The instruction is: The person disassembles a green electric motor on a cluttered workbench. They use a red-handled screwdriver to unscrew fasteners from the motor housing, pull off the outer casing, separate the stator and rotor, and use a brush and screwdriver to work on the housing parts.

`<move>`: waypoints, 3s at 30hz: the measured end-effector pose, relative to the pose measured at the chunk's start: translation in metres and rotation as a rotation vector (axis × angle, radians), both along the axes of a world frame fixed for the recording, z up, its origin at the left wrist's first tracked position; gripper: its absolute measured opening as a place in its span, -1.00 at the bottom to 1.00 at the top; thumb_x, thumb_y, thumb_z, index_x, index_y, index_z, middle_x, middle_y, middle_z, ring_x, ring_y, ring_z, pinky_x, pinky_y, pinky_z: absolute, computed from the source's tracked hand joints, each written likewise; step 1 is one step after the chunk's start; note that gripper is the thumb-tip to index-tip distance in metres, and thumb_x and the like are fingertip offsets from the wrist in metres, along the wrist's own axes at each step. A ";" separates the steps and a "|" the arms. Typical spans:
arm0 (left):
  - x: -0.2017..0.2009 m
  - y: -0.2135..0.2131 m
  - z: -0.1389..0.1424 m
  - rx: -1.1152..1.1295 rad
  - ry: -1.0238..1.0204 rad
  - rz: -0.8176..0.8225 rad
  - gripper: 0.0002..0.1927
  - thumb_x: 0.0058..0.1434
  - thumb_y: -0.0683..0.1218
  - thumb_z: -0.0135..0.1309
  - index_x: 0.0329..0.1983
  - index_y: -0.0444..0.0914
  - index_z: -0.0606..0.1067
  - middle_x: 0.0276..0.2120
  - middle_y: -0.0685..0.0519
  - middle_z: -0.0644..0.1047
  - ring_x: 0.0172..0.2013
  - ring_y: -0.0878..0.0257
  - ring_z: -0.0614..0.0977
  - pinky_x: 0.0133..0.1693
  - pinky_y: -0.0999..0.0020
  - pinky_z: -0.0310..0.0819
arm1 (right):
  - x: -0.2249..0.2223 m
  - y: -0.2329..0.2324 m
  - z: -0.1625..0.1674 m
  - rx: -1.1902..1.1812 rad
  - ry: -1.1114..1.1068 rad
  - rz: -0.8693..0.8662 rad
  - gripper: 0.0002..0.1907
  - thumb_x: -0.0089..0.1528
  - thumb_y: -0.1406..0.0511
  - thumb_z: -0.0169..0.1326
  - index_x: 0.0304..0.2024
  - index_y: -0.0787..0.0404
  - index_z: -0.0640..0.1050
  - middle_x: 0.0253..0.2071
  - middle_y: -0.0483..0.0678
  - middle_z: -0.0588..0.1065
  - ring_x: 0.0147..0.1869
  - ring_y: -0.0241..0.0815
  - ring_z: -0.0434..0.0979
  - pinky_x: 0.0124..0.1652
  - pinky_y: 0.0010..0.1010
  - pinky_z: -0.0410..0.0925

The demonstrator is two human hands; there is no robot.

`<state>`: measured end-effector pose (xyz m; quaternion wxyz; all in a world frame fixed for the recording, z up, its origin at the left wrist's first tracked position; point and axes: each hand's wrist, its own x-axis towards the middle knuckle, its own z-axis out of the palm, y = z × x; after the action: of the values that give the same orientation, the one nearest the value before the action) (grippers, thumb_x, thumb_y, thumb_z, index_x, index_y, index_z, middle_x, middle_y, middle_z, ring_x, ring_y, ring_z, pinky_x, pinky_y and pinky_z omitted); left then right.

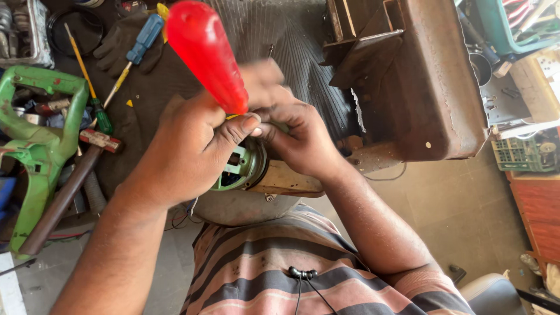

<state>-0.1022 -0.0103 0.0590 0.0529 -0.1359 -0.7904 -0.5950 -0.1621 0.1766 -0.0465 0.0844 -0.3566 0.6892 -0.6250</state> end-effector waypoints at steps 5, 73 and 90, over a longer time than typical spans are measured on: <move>-0.002 0.006 -0.002 -0.246 0.116 0.206 -0.77 0.20 -0.06 0.35 -0.17 -0.25 0.60 -0.25 0.06 0.68 -0.17 0.30 0.75 -0.11 0.40 0.58 | 0.006 0.000 0.003 0.090 -0.079 -0.038 -0.56 0.13 0.31 0.41 -0.01 0.28 0.55 -0.12 -0.10 0.52 0.03 -0.28 0.53 0.05 -0.41 0.44; 0.103 -0.106 -0.073 0.107 0.130 0.228 -0.76 0.23 -0.48 0.09 -0.12 -0.36 0.47 -0.14 -0.05 0.61 -0.05 0.17 0.73 -0.07 0.43 0.67 | -0.016 -0.021 0.002 0.469 0.132 -0.523 -0.91 0.28 0.45 0.21 -0.16 0.32 0.60 -0.26 0.01 0.62 -0.19 -0.15 0.69 -0.15 -0.41 0.50; 0.080 -0.131 -0.057 0.088 -0.061 -0.088 -0.80 0.34 -0.34 0.04 0.02 -0.35 0.47 -0.18 0.03 0.59 -0.23 0.34 0.69 -0.18 0.50 0.61 | 0.003 -0.019 0.020 0.156 -0.034 -0.592 -0.80 0.45 0.36 0.15 0.07 0.38 0.54 -0.21 -0.06 0.56 -0.15 -0.30 0.59 -0.10 -0.50 0.48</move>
<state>-0.0219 -0.1418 0.0018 0.0084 -0.1497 -0.7580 -0.6348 -0.1589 0.1574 -0.0270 -0.0627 -0.1220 0.8077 -0.5734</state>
